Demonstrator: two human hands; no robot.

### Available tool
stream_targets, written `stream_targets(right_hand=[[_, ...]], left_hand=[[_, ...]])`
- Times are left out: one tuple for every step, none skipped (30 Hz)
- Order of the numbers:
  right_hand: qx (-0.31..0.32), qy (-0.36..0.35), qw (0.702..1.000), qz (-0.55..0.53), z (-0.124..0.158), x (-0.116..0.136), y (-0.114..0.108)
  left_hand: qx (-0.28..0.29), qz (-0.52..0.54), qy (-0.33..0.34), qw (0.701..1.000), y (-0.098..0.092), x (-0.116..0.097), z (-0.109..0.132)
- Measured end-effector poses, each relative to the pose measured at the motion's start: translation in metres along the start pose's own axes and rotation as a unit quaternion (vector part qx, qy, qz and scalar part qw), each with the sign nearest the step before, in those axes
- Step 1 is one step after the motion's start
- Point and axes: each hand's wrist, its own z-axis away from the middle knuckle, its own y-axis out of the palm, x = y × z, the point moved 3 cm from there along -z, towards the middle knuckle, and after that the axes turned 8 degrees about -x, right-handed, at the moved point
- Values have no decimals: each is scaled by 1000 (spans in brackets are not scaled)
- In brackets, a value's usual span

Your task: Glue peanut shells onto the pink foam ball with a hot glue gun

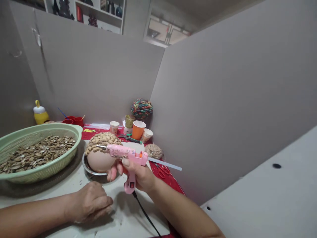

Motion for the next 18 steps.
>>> stream_targets(right_hand=[[8,7,1000,-15,0,-4,0],[15,13,999,-31,0,-8,1],[20,19,998,-51,0,-11,1],[23,25,997,-73,0,-14,2],[24,31,994,-98,0,-17,2],[25,40,991,-125,0,-19,3],[24,50,987,-152,0,-21,3],[21,61,982,-177,0,-21,4],[16,71,977,-198,0,-21,4],[11,78,973,-216,0,-19,5],[5,84,969,-231,1,-17,6],[-2,88,966,-244,1,-14,6],[-8,92,962,-257,1,-11,7],[-13,95,958,-270,1,-8,8],[-17,99,954,-282,1,-5,8],[-19,102,950,-294,1,-2,9],[-18,104,947,-303,0,1,9],[-16,104,944,-311,0,2,9]], left_hand=[[6,-4,-2,1000,0,0,0],[11,-5,-3,1000,-1,0,-1],[17,-5,-5,1000,-1,0,0],[23,-7,-7,1000,-1,1,0],[28,-8,-10,1000,0,1,1],[33,-8,-11,999,0,2,2],[36,-7,-11,999,0,2,3],[38,-7,-11,999,1,3,4],[39,-10,-13,999,2,3,4],[38,-16,-14,999,2,4,5],[38,-22,-15,999,3,4,5],[38,-28,-15,999,3,4,5],[38,-31,-15,999,3,4,5],[37,-32,-15,999,3,4,5],[36,-29,-15,999,3,4,5],[34,-25,-14,999,3,4,4],[34,-20,-14,999,2,4,4],[34,-17,-13,999,2,4,4]])
